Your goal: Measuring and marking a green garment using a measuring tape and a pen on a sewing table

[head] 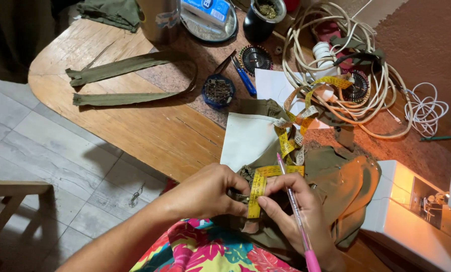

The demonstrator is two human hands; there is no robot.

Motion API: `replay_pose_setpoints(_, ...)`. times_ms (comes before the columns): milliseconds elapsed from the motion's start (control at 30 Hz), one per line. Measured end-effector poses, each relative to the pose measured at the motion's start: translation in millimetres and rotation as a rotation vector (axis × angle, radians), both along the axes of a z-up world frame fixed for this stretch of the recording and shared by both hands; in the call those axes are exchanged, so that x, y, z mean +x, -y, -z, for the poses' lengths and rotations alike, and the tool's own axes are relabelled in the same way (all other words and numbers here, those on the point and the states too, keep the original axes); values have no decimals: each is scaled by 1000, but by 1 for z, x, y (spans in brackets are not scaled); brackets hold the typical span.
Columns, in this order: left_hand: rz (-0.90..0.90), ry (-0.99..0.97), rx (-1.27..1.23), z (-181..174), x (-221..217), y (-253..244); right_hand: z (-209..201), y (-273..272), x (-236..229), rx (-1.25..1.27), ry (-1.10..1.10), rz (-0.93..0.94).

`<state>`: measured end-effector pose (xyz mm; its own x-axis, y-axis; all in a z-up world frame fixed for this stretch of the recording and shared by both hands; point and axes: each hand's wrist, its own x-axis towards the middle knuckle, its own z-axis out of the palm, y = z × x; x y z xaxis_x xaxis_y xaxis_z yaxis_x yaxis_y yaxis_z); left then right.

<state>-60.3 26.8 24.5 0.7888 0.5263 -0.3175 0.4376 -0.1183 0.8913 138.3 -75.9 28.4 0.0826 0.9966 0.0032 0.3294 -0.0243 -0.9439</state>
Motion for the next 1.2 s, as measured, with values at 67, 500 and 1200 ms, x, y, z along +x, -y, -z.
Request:
replay_pose_setpoints(67,5,53,-121,12,1,-1,-2,-2,-2,51,56,-22)
replay_pose_setpoints(500,-35,391,-864,58,9,4,0,-6,6,-34,-12,-85)
replay_pose_setpoints(1200,-184,214,-602,20,12,10,11,-4,2,-16,-100,-20)
